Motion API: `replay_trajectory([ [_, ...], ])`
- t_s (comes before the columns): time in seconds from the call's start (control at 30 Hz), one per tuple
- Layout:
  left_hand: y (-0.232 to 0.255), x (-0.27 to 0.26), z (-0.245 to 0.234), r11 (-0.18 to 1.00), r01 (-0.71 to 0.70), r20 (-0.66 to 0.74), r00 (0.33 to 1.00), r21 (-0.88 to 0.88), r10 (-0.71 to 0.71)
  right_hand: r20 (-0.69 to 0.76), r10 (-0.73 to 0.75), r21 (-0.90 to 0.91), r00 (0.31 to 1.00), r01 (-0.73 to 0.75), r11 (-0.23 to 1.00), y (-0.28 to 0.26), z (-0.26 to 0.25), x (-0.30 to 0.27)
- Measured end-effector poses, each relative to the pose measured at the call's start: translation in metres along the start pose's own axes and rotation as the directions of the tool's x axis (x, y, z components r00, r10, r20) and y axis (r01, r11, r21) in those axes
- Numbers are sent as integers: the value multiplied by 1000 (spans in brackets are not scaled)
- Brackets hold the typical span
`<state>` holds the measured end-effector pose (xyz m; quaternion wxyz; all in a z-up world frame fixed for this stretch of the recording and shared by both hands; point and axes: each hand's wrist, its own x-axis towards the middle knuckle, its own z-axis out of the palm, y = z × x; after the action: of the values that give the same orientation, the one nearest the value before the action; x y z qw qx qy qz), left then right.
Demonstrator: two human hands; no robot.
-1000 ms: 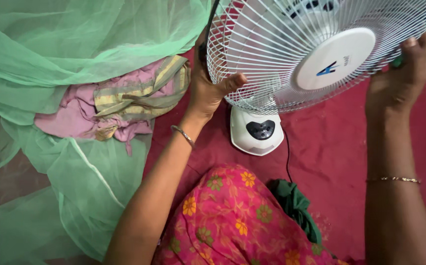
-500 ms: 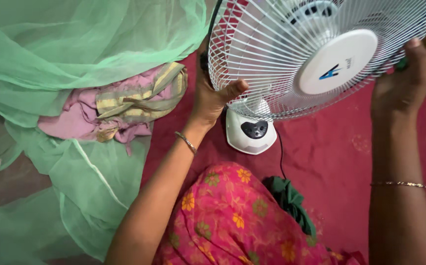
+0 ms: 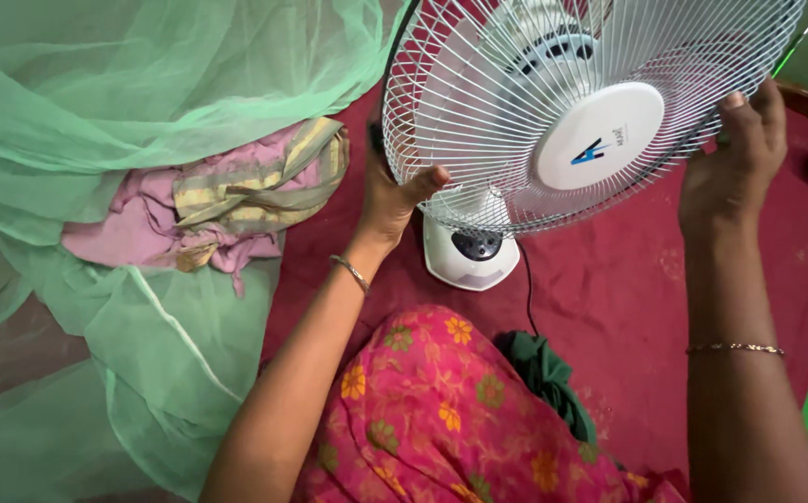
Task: The person removes the front grille of a white table fan, then uses a green screwdriver to loosen a screw on the fan's neck. They reattach the front grille and adjust the fan head, completing the reassembly.
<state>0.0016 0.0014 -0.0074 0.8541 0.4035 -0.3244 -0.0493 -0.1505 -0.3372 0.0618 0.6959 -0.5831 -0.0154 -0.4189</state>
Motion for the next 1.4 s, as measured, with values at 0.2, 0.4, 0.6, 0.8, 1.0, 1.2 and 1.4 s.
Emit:
replay_trajectory([
  [0.2,-7,-5,-7,999,-20,-7,1000,26,20,-38,33,-18,999,-34,999,-1,10,-10],
  [0.4,-15,-7,-11,999,-18,-93,995,46,22,-63,8,-97,998,-14,995,3,16,-13],
  [0.6,-19,-11,-16,994,-18,-105,994,104,29,-110,-3,-129,994,-11,992,6,23,-22],
  [0.8,-23,-12,-10,999,-54,-154,987,4,54,-209,29,-259,977,-84,962,8,34,-35],
  [1.0,-26,-19,-8,998,-53,-180,982,-12,51,-303,82,-310,949,-179,934,8,39,-47],
  [1.2,-32,-26,-8,999,-51,-187,981,-5,49,-334,110,-337,936,-228,913,9,42,-64],
  [1.4,-29,-29,-9,999,-38,-151,988,22,40,-408,121,-381,905,-289,878,14,38,-71],
])
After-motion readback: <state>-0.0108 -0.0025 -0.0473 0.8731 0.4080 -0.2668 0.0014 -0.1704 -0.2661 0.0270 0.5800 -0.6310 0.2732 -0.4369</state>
